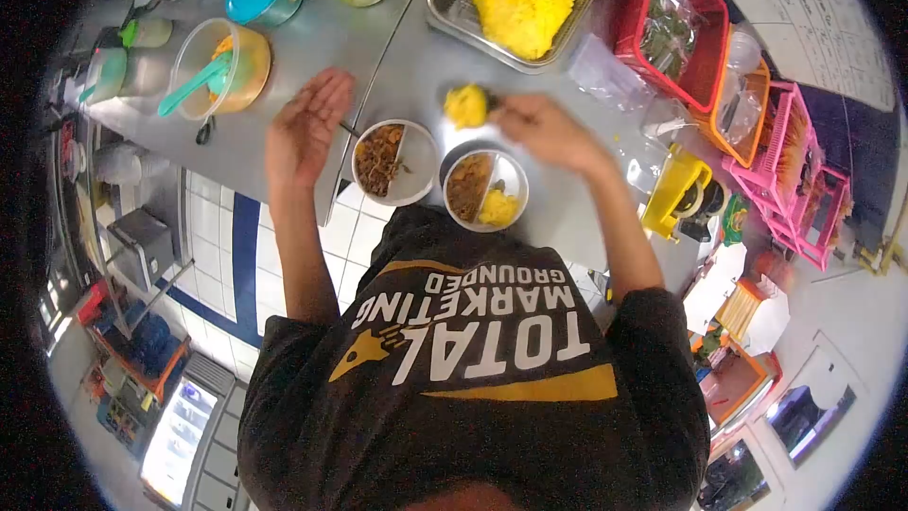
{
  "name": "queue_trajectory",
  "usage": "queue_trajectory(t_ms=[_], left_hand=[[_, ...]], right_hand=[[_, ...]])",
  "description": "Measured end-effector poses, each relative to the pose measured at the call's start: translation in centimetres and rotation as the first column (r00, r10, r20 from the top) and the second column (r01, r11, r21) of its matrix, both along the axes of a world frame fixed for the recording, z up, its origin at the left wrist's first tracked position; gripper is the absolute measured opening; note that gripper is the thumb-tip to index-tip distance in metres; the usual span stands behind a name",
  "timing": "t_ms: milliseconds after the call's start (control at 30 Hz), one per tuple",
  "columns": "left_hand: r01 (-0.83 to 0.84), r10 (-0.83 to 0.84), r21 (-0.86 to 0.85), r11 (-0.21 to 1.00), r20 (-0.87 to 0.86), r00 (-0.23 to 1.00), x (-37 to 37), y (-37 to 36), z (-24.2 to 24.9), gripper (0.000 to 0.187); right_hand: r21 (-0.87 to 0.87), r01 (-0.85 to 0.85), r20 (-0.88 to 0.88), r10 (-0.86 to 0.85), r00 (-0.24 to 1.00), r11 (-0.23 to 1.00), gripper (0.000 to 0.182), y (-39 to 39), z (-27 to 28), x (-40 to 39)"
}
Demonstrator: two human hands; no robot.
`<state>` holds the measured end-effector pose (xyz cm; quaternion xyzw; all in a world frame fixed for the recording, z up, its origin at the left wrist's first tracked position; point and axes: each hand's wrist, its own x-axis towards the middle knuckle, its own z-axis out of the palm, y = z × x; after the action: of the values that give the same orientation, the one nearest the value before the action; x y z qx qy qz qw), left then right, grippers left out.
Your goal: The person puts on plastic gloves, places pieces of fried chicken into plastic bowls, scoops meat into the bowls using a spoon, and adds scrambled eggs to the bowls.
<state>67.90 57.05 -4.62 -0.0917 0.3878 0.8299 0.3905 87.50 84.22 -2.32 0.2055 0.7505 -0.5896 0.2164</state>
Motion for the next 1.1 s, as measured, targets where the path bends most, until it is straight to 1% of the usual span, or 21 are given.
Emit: queue_trajectory(t_ms=[33,67,100,133,167,200,267,400,500,567,600,667,700,767,800,867,933,1000,1033,1067,1100], left_hand=[[-0.010,0.010,-0.005,1.000,-0.001,1.000,0.0,-1.2,0.3,0.040],[-0.077,0.077,-0.014,0.997,0.000,0.997,0.1,-2.3,0.7,0.040],[-0.143,0.143,-0.023,0.989,-0.001,0.990,0.2,-3.1,0.9,0.040],[-0.155,0.155,-0.026,0.988,-0.003,0.988,0.4,-3.7,0.9,0.040],[-0.196,0.196,-0.015,0.980,0.013,0.980,0.6,-4.3,0.9,0.040],[-0.237,0.237,-0.004,0.972,0.028,0.971,0.8,-4.9,0.8,0.039],[-0.257,0.257,-0.007,0.966,0.040,0.966,1.4,-5.3,0.7,0.039],[-0.270,0.267,0.014,0.963,0.092,0.959,2.7,-5.3,0.5,0.037],[-0.256,0.252,0.032,0.966,0.089,0.964,2.9,-5.8,-0.2,0.039],[-0.260,0.257,0.031,0.965,0.093,0.962,2.8,-5.9,-0.2,0.039],[-0.263,0.259,0.032,0.964,0.099,0.961,2.8,-5.9,-0.2,0.039],[-0.255,0.251,0.041,0.966,0.095,0.963,2.6,-5.9,-0.4,0.040],[-0.252,0.247,0.049,0.966,0.094,0.964,2.5,-5.8,-0.4,0.040],[-0.244,0.240,0.046,0.969,0.087,0.967,2.3,-5.6,-0.1,0.037],[-0.242,0.238,0.038,0.970,0.083,0.968,2.3,-5.6,0.1,0.035],[-0.241,0.237,0.034,0.970,0.086,0.968,2.1,-5.8,0.2,0.036],[-0.207,0.203,0.042,0.977,0.089,0.975,1.9,-5.9,0.5,0.038],[-0.225,0.226,-0.029,0.974,0.048,0.973,1.9,-5.8,1.1,0.042],[-0.210,0.212,-0.043,0.977,0.052,0.976,1.6,-5.9,0.8,0.046],[-0.184,0.185,-0.039,0.982,0.041,0.982,1.4,-5.9,0.4,0.049],[-0.177,0.179,-0.087,0.980,0.022,0.984,1.5,-5.3,1.2,0.052]], right_hand=[[0.133,0.003,-0.144,0.016,0.989,0.991,0.028,-2.8,-0.1,0.5],[0.161,-0.090,-0.096,0.106,0.990,0.983,0.028,-4.5,-1.0,0.8],[0.157,-0.100,-0.097,0.116,0.988,0.982,0.028,-6.6,-0.7,0.8],[0.403,-0.119,-0.095,0.171,0.981,0.908,0.028,-9.0,-0.4,0.9],[0.620,-0.126,-0.082,0.224,0.971,0.774,0.030,-10.7,-0.1,1.0],[0.617,-0.134,-0.085,0.235,0.968,0.775,0.030,-12.0,-1.1,1.4],[0.840,-0.138,-0.093,0.390,0.916,0.525,0.047,-14.2,-3.3,2.3],[0.856,-0.228,-0.022,0.473,0.881,0.465,0.060,-15.0,-1.8,2.6],[0.882,-0.132,-0.096,0.447,0.890,0.453,0.066,-14.8,-1.8,3.2],[0.851,-0.065,-0.167,0.385,0.908,0.520,0.067,-14.6,-1.2,3.3],[0.852,-0.060,-0.169,0.382,0.909,0.520,0.067,-14.7,-1.4,3.4],[0.854,-0.223,-0.023,0.463,0.886,0.470,0.056,-14.8,-2.1,3.6],[0.856,-0.217,-0.024,0.454,0.890,0.470,0.056,-14.6,-2.2,3.6],[0.711,-0.160,-0.142,0.362,0.921,0.685,0.051,-13.8,-2.3,3.2],[0.713,-0.151,-0.145,0.354,0.924,0.685,0.051,-13.1,-2.0,2.9],[0.665,0.013,-0.180,0.143,0.973,0.747,0.049,-10.6,0.1,1.3],[0.720,0.113,-0.199,0.048,0.979,0.685,0.051,-6.6,1.8,-1.2],[0.808,0.313,-0.391,0.058,0.918,0.500,0.049,-2.3,0.8,-3.6],[0.837,0.331,-0.388,0.046,0.920,0.436,0.049,0.2,-1.2,-4.9],[0.925,0.247,-0.285,0.098,0.954,0.290,0.051,2.3,-2.5,-6.0],[0.951,0.218,-0.256,0.168,0.952,0.218,0.053,3.9,-3.7,-7.1]])
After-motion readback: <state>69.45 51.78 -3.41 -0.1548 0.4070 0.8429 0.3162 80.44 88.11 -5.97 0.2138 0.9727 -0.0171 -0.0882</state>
